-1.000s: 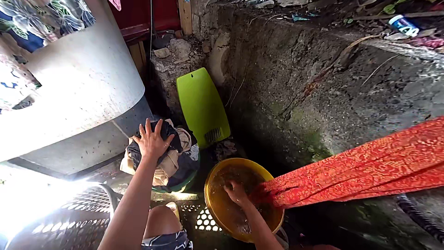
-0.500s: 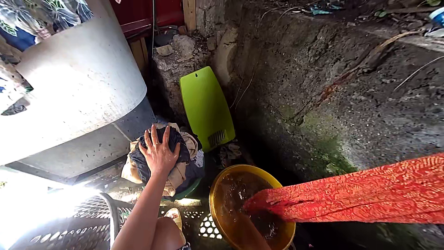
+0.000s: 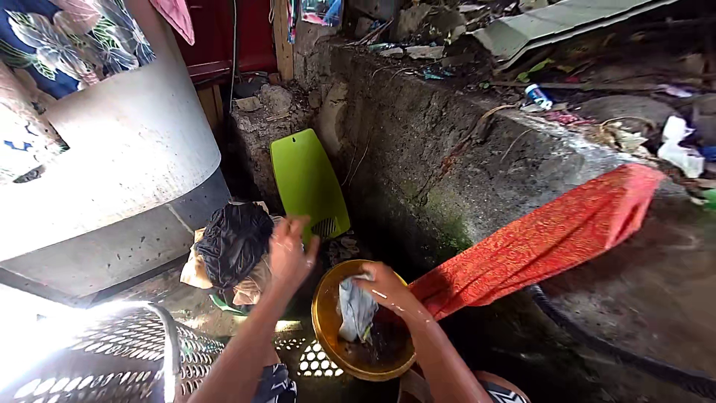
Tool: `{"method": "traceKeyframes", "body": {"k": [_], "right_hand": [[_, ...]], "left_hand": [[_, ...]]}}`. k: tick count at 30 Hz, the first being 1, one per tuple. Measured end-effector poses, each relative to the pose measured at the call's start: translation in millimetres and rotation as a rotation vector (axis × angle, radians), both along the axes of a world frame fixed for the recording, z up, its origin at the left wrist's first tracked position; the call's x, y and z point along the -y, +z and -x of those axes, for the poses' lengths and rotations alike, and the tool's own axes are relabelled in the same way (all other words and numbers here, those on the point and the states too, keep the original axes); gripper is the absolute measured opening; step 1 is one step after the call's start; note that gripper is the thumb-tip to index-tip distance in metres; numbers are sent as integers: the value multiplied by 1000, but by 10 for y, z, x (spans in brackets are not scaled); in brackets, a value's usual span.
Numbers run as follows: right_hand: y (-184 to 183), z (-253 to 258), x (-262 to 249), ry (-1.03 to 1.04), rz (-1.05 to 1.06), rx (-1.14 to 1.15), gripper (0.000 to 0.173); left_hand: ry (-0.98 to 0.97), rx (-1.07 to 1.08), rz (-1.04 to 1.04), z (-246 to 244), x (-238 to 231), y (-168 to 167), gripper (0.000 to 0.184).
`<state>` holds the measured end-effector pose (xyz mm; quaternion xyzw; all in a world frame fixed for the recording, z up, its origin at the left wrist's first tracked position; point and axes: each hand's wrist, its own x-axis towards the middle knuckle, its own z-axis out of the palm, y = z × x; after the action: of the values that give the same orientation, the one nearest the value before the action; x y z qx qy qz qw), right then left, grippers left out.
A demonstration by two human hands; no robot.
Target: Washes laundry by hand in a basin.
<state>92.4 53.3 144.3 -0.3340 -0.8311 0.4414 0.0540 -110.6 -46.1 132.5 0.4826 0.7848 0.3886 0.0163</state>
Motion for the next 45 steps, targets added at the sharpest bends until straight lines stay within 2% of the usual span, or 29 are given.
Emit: {"method": "traceKeyframes", "body": {"k": [2, 3, 5, 7, 8, 10, 12, 13, 14, 15, 17, 18, 19, 20, 21, 23, 25, 27, 29, 30, 32, 33, 35, 36, 38, 40, 41, 43, 45], "right_hand": [[354, -91, 41, -74, -95, -164, 19], [471, -137, 61, -117, -140, -250, 17], [538, -225, 101, -215, -176, -456, 13], [287, -264, 94, -369, -81, -678, 10], [64, -260, 87, -500, 19, -729, 12], [-494, -247, 93, -764, 306, -654, 29], [-1013, -250, 102, -825, 653, -522, 51], [-1165, -227, 138, -825, 754, -502, 50], [-1264, -197, 203, -795, 751, -539, 43], [-1269, -176, 294, -739, 664, -606, 38], [-830, -98, 528, -731, 432, -556, 41], [-593, -55, 557, -767, 494, -492, 40], [-619, -50, 492, -766, 539, -457, 34], [-986, -42, 399, -736, 441, -516, 28], [-1230, -51, 318, -687, 466, -550, 34], [-1361, 79, 338, -784, 549, -492, 38], [-1369, 149, 404, -848, 566, -419, 36], [-1433, -3, 328, -758, 527, -419, 37], [-1531, -260, 194, -666, 537, -502, 38], [-1574, -342, 195, -645, 537, -582, 35], [-1554, -358, 242, -661, 605, -651, 35], [-1495, -264, 237, -751, 664, -607, 32], [-1357, -47, 242, -836, 582, -457, 42], [-1349, 14, 216, -789, 481, -392, 47], [-1544, -78, 109, -515, 207, -210, 54], [-1901, -215, 6, -209, -103, 123, 59], [-2045, -240, 48, -104, -175, 324, 61], [-2395, -282, 172, -43, -182, 642, 63], [-2436, -312, 269, -20, -158, 847, 60]], "left_hand": [[-174, 522, -1, -474, -96, -282, 37], [-162, 785, 4, -691, -119, -460, 41], [18, 1210, 38, -1024, -116, -820, 51], [163, 1543, 78, -1163, -103, -1088, 56], [199, 1668, 55, -1181, -144, -1164, 52], [175, 1754, -85, -1228, -256, -1187, 36], [44, 1584, -222, -1318, -295, -1107, 19], [-33, 1414, -240, -1412, -288, -1046, 17], [-111, 1199, -209, -1535, -245, -981, 20], [-170, 969, -142, -1662, -170, -902, 25], [-196, 590, 5, -1893, -1, -790, 33], [-155, 454, 16, -1969, 25, -849, 32], [-86, 371, 24, -1970, -3, -953, 31], [-11, 368, 92, -1878, -65, -1022, 32], [69, 414, 185, -1709, -158, -1061, 33], [236, 624, 372, -1315, -325, -1103, 37], [322, 803, 423, -1150, -361, -1131, 38], [210, 791, 422, -1344, -247, -996, 36], [-6, 687, 361, -1751, -48, -855, 35], [-79, 619, 265, -1921, 17, -880, 32], [-74, 525, 71, -1996, 14, -1112, 26], [-37, 530, 88, -1888, -19, -1211, 27], [87, 631, 303, -1525, -108, -1339, 34], [157, 709, 394, -1360, -156, -1405, 38], [167, 901, 512, -1196, -175, -1476, 44], [96, 1006, 547, -1159, -176, -1552, 48], [61, 1030, 553, -1150, -168, -1589, 48], [5, 1041, 589, -1158, -142, -1644, 46], [-6, 1022, 640, -1166, -150, -1660, 46]]}}
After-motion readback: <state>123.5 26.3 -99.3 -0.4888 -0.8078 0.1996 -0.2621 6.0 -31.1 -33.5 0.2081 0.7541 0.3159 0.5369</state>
